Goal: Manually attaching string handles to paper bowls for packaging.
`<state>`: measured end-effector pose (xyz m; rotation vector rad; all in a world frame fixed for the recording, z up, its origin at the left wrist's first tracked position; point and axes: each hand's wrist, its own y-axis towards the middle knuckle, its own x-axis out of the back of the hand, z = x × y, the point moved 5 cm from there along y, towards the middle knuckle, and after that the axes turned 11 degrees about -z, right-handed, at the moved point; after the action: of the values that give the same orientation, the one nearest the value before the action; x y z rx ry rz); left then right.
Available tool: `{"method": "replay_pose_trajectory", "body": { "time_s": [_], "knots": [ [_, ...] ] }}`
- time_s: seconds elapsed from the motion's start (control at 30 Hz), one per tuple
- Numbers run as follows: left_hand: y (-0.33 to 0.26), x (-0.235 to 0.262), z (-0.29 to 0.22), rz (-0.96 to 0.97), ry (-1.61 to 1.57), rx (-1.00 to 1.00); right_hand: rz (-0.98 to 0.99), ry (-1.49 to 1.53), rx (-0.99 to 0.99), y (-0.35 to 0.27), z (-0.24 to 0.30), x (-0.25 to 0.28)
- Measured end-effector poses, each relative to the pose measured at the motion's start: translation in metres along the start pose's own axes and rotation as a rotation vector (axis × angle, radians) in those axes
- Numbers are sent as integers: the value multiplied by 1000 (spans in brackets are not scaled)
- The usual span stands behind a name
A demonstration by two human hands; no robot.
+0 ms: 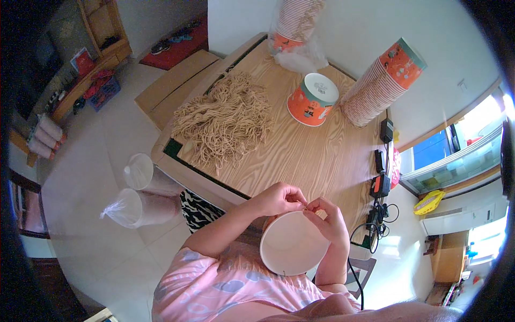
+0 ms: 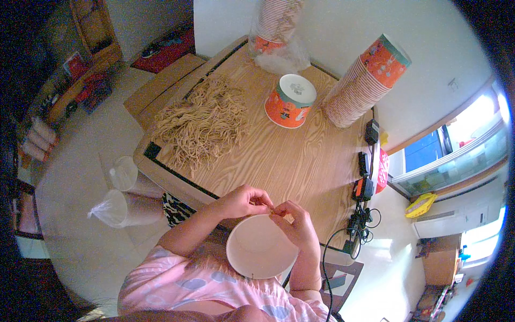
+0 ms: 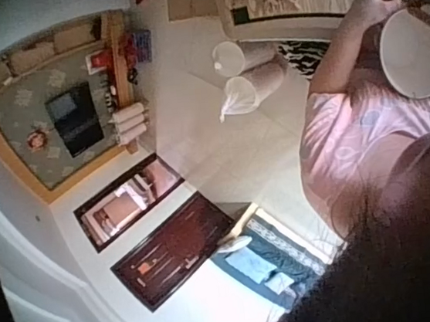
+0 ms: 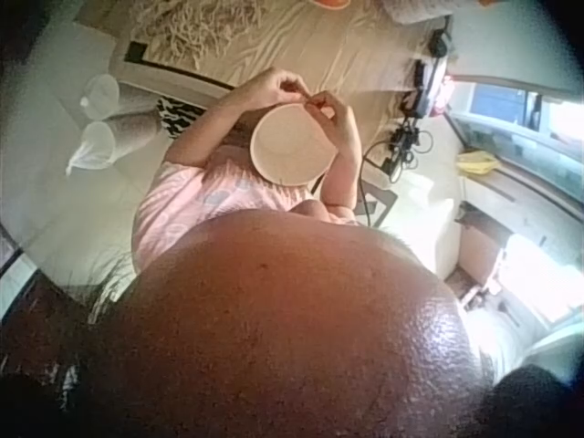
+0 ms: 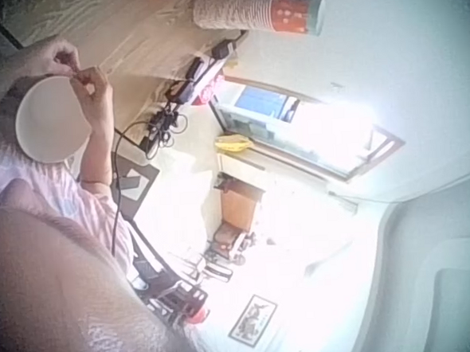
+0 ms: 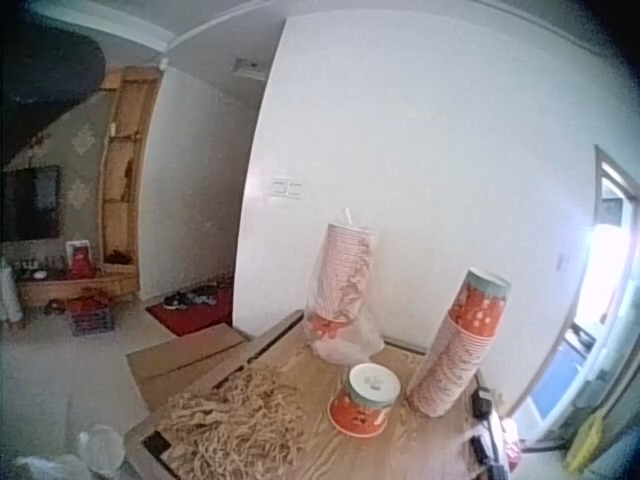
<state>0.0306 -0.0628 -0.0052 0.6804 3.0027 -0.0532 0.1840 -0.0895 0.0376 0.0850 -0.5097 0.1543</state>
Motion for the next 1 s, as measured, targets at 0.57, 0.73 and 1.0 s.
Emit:
{"method": "replay_pose_trajectory", "body": {
  "time_s": [0.57, 0.73, 1.0],
  "knots": [
    [1, 6, -4, -61, -123, 7, 179, -20, -61, 20, -3, -10],
    [-2, 8, 3, -87, -150, 32, 110, 123, -132, 17, -11, -11],
    [-1, 7, 12, -124, -172, 49, 83, 171, -113, 18, -12, -13]
  ]
}}
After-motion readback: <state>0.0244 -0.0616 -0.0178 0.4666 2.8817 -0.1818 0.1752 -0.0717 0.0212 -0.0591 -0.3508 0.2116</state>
